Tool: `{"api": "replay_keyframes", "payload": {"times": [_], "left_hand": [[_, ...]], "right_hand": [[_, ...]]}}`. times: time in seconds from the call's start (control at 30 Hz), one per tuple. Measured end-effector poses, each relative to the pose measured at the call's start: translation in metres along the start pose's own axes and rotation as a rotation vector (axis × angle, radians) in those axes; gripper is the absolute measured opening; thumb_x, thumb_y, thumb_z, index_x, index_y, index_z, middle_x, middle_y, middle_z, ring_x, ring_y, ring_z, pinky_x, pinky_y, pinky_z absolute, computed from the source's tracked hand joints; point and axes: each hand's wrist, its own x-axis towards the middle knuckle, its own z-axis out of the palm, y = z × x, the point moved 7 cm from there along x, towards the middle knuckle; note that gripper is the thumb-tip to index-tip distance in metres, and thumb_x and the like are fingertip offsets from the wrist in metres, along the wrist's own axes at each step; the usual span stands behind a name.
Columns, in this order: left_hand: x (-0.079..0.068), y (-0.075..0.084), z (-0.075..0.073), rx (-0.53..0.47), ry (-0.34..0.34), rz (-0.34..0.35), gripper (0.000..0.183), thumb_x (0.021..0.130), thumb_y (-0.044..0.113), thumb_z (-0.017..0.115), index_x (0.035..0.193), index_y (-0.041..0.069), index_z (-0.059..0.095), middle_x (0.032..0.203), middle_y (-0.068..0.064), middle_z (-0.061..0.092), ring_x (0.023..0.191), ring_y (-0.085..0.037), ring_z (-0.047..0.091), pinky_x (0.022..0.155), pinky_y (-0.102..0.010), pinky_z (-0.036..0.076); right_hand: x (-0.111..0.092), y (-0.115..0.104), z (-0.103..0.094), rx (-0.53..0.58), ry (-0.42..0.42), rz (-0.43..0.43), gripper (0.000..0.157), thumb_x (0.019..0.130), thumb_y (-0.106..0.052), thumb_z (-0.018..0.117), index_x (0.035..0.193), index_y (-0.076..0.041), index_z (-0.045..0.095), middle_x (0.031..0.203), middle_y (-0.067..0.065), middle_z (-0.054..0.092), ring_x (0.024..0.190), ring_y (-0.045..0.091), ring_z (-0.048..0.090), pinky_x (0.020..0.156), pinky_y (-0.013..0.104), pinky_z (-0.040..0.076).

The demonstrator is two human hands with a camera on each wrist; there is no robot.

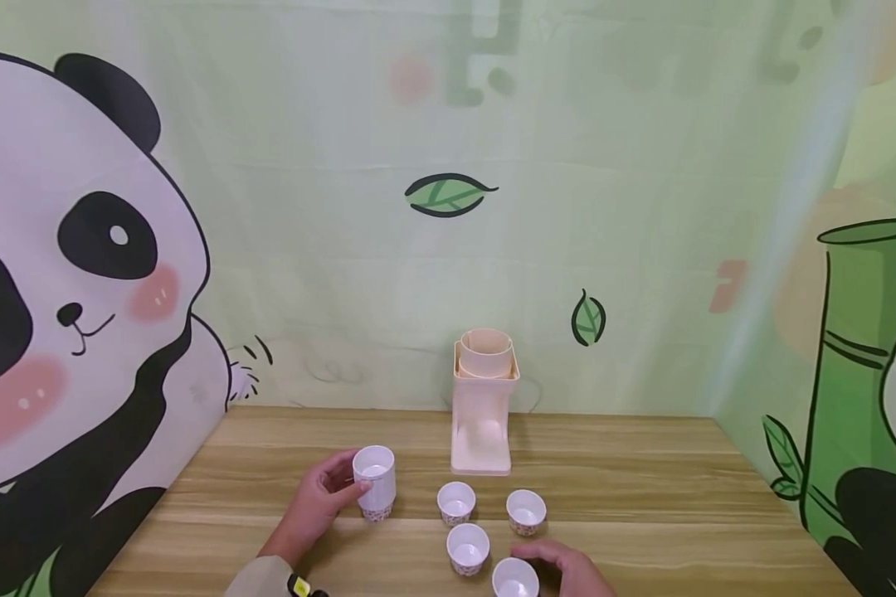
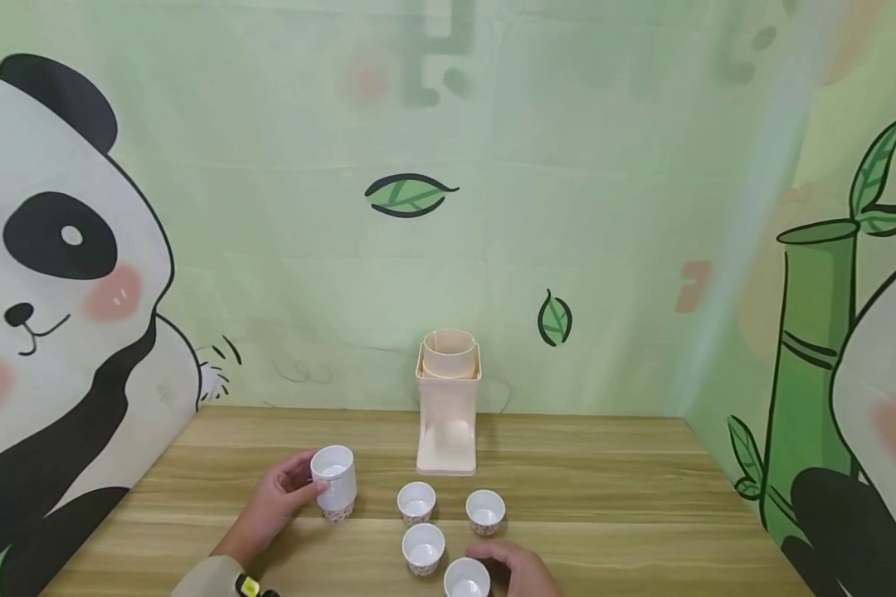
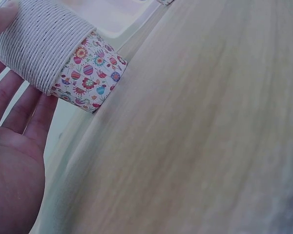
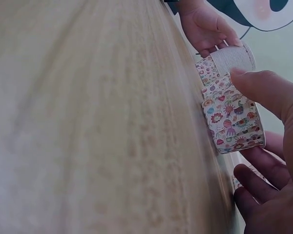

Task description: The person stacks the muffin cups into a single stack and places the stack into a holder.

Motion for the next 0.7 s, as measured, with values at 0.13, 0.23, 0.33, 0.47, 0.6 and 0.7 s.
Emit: {"api": "replay_keyframes", "payload": {"times": [0.13, 0.23, 0.33, 0.47, 0.6, 0.7], "left_hand": [[-0.0004, 0.0005, -0.0005, 0.014, 0.011, -0.014, 0.053, 0.088, 0.01, 0.08, 0.136, 0.002, 0.06, 0.131, -0.018, 0.069, 0.109, -0.01, 0.066, 0.091, -0.02, 0.053], [-0.0004, 0.0003, -0.0011, 0.022, 0.019, -0.027, 0.053, 0.087, 0.012, 0.081, 0.136, 0.004, 0.061, 0.131, -0.015, 0.069, 0.11, -0.011, 0.066, 0.092, -0.02, 0.053], [-0.0002, 0.0, -0.002, 0.024, 0.025, -0.029, 0.052, 0.087, 0.012, 0.081, 0.135, 0.005, 0.062, 0.131, -0.015, 0.07, 0.111, -0.013, 0.066, 0.092, -0.02, 0.053], [-0.0002, 0.0002, -0.0017, 0.016, 0.013, -0.028, 0.052, 0.088, 0.012, 0.08, 0.136, 0.004, 0.062, 0.132, -0.017, 0.069, 0.111, -0.014, 0.066, 0.092, -0.021, 0.053], [-0.0002, -0.0002, -0.0011, 0.004, 0.005, -0.032, 0.053, 0.088, 0.012, 0.08, 0.136, 0.004, 0.061, 0.132, -0.019, 0.068, 0.111, -0.014, 0.066, 0.093, -0.021, 0.053], [-0.0001, -0.0005, -0.001, -0.006, 0.006, -0.028, 0.053, 0.087, 0.01, 0.08, 0.136, 0.003, 0.061, 0.131, -0.019, 0.068, 0.11, -0.014, 0.066, 0.092, -0.021, 0.053]], "right_hand": [[-0.0003, 0.0008, 0.0003, -0.007, 0.001, -0.003, 0.054, 0.077, -0.009, 0.086, 0.123, 0.01, 0.065, 0.12, 0.025, 0.07, 0.114, -0.007, 0.057, 0.096, 0.015, 0.045], [0.0, 0.0005, 0.0006, -0.008, 0.003, -0.01, 0.053, 0.076, -0.007, 0.086, 0.122, 0.01, 0.066, 0.12, 0.024, 0.07, 0.114, -0.007, 0.057, 0.095, 0.015, 0.045], [0.0015, -0.0007, 0.0008, -0.007, 0.004, 0.0, 0.053, 0.076, -0.007, 0.086, 0.122, 0.009, 0.066, 0.12, 0.021, 0.071, 0.112, -0.007, 0.058, 0.094, 0.016, 0.046], [0.0039, -0.0014, 0.0018, 0.019, -0.002, 0.066, 0.055, 0.075, -0.009, 0.087, 0.123, 0.008, 0.066, 0.12, 0.017, 0.072, 0.109, -0.007, 0.058, 0.093, 0.016, 0.047], [0.0063, -0.0031, 0.0031, 0.055, -0.006, 0.123, 0.058, 0.075, -0.012, 0.088, 0.124, 0.008, 0.065, 0.121, 0.021, 0.071, 0.108, -0.005, 0.06, 0.092, 0.015, 0.047], [0.0079, -0.0045, 0.0055, 0.14, -0.009, 0.172, 0.06, 0.077, -0.011, 0.088, 0.126, 0.011, 0.062, 0.121, 0.025, 0.07, 0.106, -0.001, 0.063, 0.089, 0.017, 0.05]]}}
